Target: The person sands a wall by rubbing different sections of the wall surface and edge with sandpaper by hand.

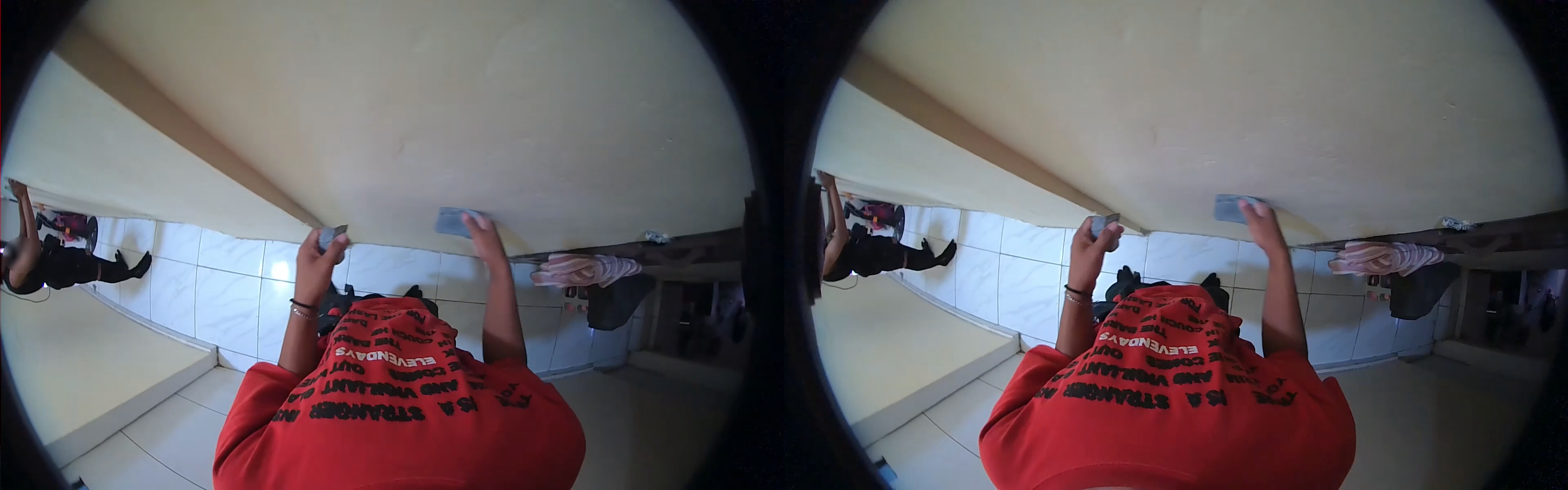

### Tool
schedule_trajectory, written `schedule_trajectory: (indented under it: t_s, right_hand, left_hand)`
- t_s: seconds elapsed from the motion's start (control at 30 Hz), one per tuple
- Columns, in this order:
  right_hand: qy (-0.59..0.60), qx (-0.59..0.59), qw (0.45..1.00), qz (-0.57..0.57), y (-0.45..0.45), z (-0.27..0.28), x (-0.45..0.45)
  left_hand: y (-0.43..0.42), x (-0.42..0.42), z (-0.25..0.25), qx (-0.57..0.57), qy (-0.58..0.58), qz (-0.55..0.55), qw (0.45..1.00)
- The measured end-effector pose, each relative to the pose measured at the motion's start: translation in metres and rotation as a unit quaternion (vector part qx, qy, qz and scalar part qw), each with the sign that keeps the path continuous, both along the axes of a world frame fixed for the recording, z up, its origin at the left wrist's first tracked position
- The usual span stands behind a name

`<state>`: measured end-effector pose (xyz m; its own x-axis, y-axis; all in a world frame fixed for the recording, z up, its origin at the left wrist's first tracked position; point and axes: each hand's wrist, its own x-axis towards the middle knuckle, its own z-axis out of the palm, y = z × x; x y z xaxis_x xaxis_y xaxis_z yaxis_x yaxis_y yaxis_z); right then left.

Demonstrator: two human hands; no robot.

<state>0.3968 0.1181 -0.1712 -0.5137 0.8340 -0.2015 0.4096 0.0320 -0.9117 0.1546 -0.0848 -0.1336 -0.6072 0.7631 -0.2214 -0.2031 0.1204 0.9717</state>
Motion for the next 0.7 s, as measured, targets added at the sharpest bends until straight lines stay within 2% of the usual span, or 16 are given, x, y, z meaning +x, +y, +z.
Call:
schedule_trajectory:
  t_s: [0.03,0.17,0.23,0.27,0.33,0.57,0.7]
  right_hand:
    - [-0.050,-0.013,0.999,-0.015,0.009,0.005,0.024]
    - [-0.001,-0.023,0.989,-0.146,0.034,0.007,0.111]
    - [0.025,-0.014,0.966,-0.256,0.021,0.062,0.114]
    - [0.026,-0.013,0.967,-0.251,0.027,0.062,0.125]
    - [0.146,-0.018,0.948,-0.281,0.040,0.067,0.141]
    - [0.239,0.036,0.936,-0.254,0.009,0.117,0.023]
    - [0.129,0.144,0.975,-0.111,-0.019,0.139,-0.050]
  left_hand:
    - [0.006,0.014,0.001,0.010,-0.013,-0.007,1.000]
    - [0.021,0.042,-0.002,0.006,-0.015,-0.047,0.999]
    - [0.021,0.046,-0.001,0.011,-0.024,-0.037,0.999]
    - [0.020,0.048,0.000,0.004,-0.031,-0.033,0.999]
    - [0.014,0.042,0.001,0.000,-0.035,-0.029,0.999]
    - [-0.019,-0.011,0.005,0.024,-0.011,0.008,1.000]
    - [-0.048,-0.048,0.003,0.015,-0.004,0.036,0.999]
